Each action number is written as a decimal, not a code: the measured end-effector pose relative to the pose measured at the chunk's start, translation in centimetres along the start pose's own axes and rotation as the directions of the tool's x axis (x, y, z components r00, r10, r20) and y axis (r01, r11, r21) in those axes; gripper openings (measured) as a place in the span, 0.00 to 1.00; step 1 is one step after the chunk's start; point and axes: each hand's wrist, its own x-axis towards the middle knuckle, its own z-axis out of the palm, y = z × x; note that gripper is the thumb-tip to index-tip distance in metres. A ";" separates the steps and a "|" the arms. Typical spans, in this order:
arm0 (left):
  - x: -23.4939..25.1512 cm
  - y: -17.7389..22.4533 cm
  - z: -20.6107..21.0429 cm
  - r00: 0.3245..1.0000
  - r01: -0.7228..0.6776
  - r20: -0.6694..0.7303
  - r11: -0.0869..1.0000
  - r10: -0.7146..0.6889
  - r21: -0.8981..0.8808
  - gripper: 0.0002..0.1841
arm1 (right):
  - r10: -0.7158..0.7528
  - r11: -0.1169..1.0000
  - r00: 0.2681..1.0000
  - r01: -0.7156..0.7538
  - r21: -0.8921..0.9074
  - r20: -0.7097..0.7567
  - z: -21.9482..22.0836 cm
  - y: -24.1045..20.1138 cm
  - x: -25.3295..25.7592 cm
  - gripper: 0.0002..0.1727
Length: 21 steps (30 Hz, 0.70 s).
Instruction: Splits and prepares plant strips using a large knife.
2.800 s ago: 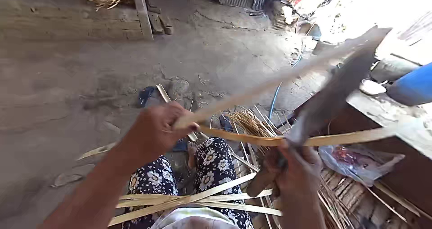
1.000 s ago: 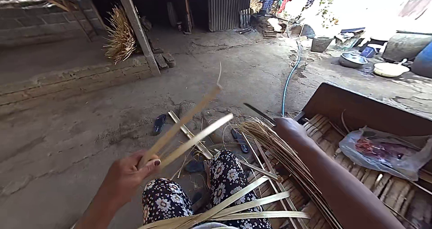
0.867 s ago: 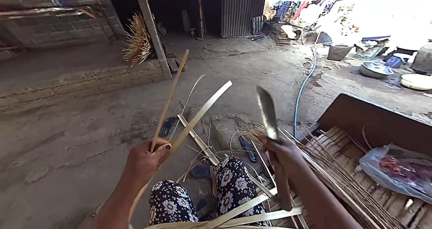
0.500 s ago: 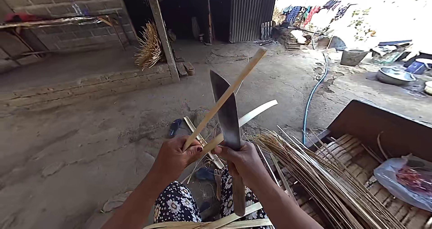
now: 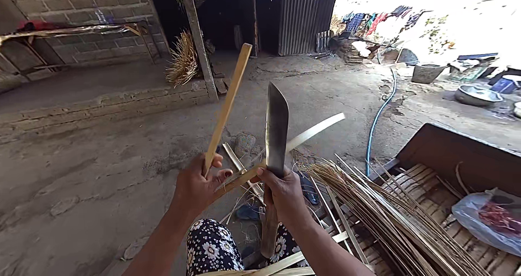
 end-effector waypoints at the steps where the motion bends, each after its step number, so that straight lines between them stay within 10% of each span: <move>1: -0.2 0.3 0.1 0.998 -0.028 0.050 1.000 0.028 -0.004 0.26 | 0.023 1.000 1.000 -0.023 0.013 -0.017 0.2 -0.2 0.5 0.06; 4: -0.3 0.9 0.5 0.972 -0.023 0.236 0.998 0.008 0.059 0.24 | 0.037 0.997 0.998 -0.033 0.066 -0.055 1.1 -0.7 1.3 0.06; 10: 1.4 0.2 -0.4 0.992 0.009 0.128 0.995 -0.021 0.099 0.14 | -0.063 0.998 0.993 0.060 0.035 0.103 1.2 -0.5 1.5 0.17; 16: 3.6 2.3 -1.8 0.947 0.267 0.257 0.918 -0.193 -0.293 0.07 | -0.181 0.922 0.975 0.213 -0.322 0.126 1.1 1.1 2.3 0.19; 21: 3.6 3.2 -1.0 0.932 0.331 0.290 0.836 -0.217 -0.438 0.07 | -0.164 0.962 0.971 0.197 -0.190 0.174 1.4 0.8 2.8 0.16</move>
